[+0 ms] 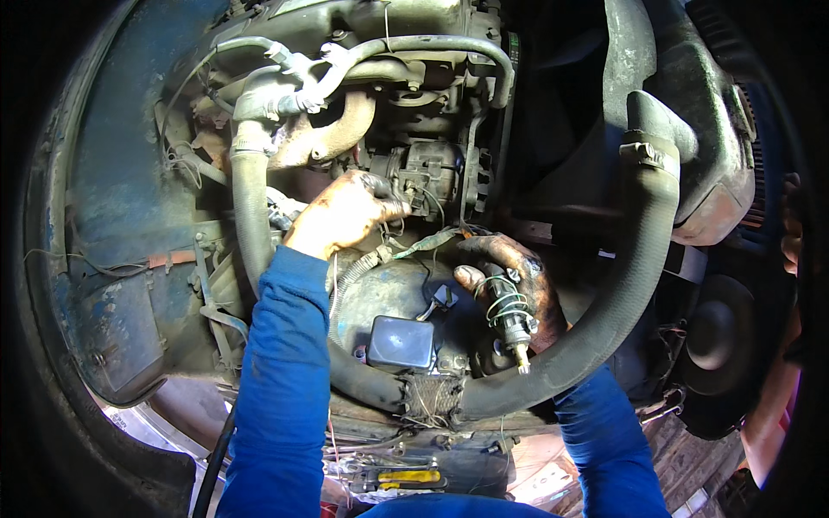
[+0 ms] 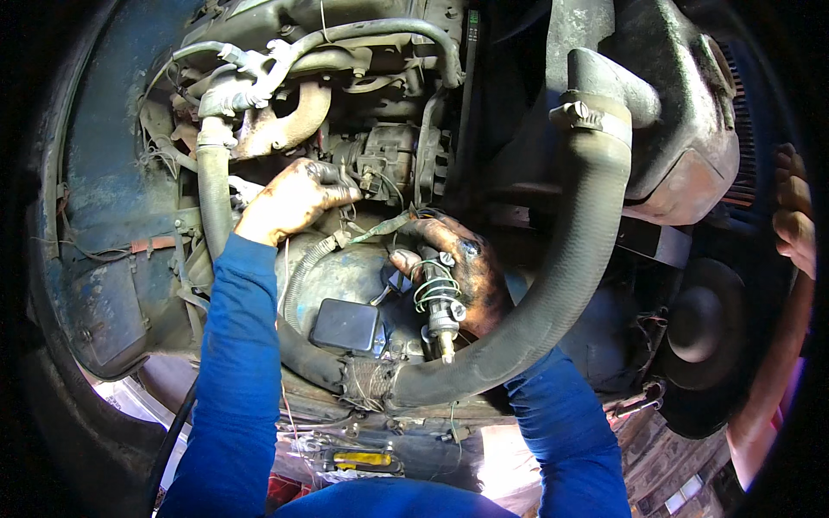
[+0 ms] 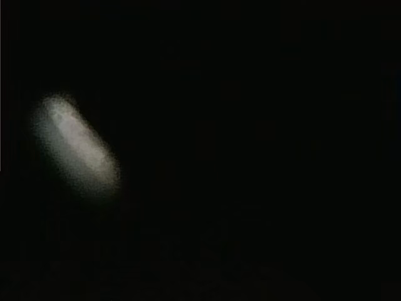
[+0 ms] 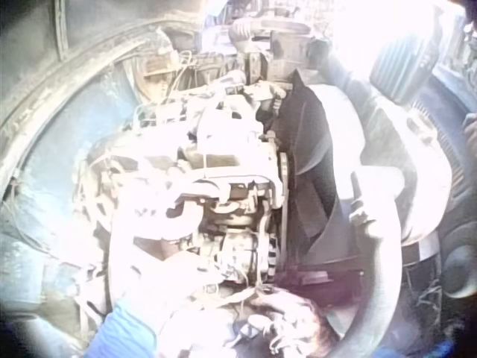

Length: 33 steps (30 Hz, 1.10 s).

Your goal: The person works inside a vehicle engine bay, using a test light to check electrical connections and then using pliers to adjust or remove a wire clip. The task involves repeated testing and manipulation of engine wiring.

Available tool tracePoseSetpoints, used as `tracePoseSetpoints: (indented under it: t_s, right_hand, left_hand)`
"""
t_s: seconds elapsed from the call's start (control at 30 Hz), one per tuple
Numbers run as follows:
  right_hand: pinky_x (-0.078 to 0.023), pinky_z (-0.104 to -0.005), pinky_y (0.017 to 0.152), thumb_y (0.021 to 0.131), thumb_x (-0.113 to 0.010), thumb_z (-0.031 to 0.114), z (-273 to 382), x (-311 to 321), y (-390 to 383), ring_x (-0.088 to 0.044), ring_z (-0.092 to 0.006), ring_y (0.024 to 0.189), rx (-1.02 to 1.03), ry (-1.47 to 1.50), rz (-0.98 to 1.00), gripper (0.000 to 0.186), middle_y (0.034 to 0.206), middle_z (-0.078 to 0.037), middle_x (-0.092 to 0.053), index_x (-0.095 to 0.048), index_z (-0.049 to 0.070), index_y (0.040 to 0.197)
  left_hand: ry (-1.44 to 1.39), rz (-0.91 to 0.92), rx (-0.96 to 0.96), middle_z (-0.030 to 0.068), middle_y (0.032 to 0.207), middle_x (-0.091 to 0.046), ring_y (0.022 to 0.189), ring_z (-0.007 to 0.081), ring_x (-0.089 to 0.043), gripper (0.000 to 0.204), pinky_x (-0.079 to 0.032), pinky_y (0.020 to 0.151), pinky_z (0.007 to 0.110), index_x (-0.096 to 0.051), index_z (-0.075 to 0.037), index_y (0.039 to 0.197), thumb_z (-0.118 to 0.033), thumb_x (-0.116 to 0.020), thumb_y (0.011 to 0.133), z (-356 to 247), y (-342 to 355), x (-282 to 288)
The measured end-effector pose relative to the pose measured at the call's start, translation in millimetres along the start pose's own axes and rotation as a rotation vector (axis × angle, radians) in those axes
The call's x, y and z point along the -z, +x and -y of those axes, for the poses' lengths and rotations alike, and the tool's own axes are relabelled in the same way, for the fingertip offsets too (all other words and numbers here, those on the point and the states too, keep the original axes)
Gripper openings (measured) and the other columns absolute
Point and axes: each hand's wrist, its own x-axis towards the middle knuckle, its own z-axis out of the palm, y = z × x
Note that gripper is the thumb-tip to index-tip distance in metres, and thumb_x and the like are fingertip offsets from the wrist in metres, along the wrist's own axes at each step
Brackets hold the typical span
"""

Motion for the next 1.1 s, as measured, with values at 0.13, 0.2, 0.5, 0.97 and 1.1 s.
tracePoseSetpoints:
  t_s: [0.13,0.2,0.5,0.97,1.1]
  right_hand:
    - [-0.052,-0.0359,0.086,0.086,-0.075,0.010,7.9,12.1,2.0,-0.066,-0.0269,0.093,-0.018,-0.071,0.044,0.024,0.099,-0.014,-0.069,-0.067,-0.003,0.105]
    - [-0.051,-0.0357,0.086,0.086,-0.076,0.010,12.2,16.9,1.9,-0.066,-0.0269,0.093,-0.100,-0.050,0.068,0.025,0.099,-0.015,-0.068,-0.067,-0.004,0.105]
    - [-0.053,-0.0355,0.076,0.086,-0.078,0.014,2.0,9.7,0.9,-0.067,-0.0253,0.085,0.084,-0.025,-0.009,0.022,0.090,-0.013,-0.066,-0.069,-0.001,0.099]
    - [-0.051,-0.0273,0.057,0.095,-0.058,0.005,-31.0,-48.0,45.9,-0.063,-0.0123,0.069,-0.412,0.991,0.064,0.017,0.079,-0.006,-0.064,-0.057,0.003,0.112]
    - [-0.055,-0.0292,0.059,0.102,-0.050,0.018,-43.2,-62.0,51.0,-0.063,-0.0170,0.067,-0.194,0.559,-0.020,0.016,0.078,-0.007,-0.061,-0.057,0.004,0.106]
  left_hand:
    - [0.169,-0.105,-0.099,0.0132,0.089,-0.073,0.080,0.0195,-0.066,0.021,-0.051,0.078,0.034,-0.074,-0.002,0.094,-0.021,-0.076,0.087,24.7,9.0,-4.3]
    - [-0.085,-0.224,-0.024,0.0119,0.088,-0.073,0.079,0.0175,-0.066,0.017,-0.052,0.077,0.033,-0.072,-0.002,0.093,-0.018,-0.075,0.087,30.2,11.9,-9.4]
    - [-0.204,0.189,0.014,0.0074,0.083,-0.074,0.071,0.0102,-0.063,0.027,-0.052,0.065,0.029,-0.071,0.001,0.094,-0.025,-0.074,0.092,-6.1,-7.0,2.2]
    - [0.375,0.117,-0.291,0.0137,0.113,-0.066,0.111,0.0319,-0.061,0.031,-0.050,0.096,0.041,-0.067,-0.010,0.112,-0.030,-0.047,0.101,-2.8,-8.5,3.5]
    - [-0.253,0.131,-0.001,0.0056,0.096,-0.064,0.071,0.0152,-0.060,0.037,-0.049,0.060,0.031,-0.067,-0.008,0.105,-0.038,-0.047,0.099,-2.3,-13.9,-5.4]
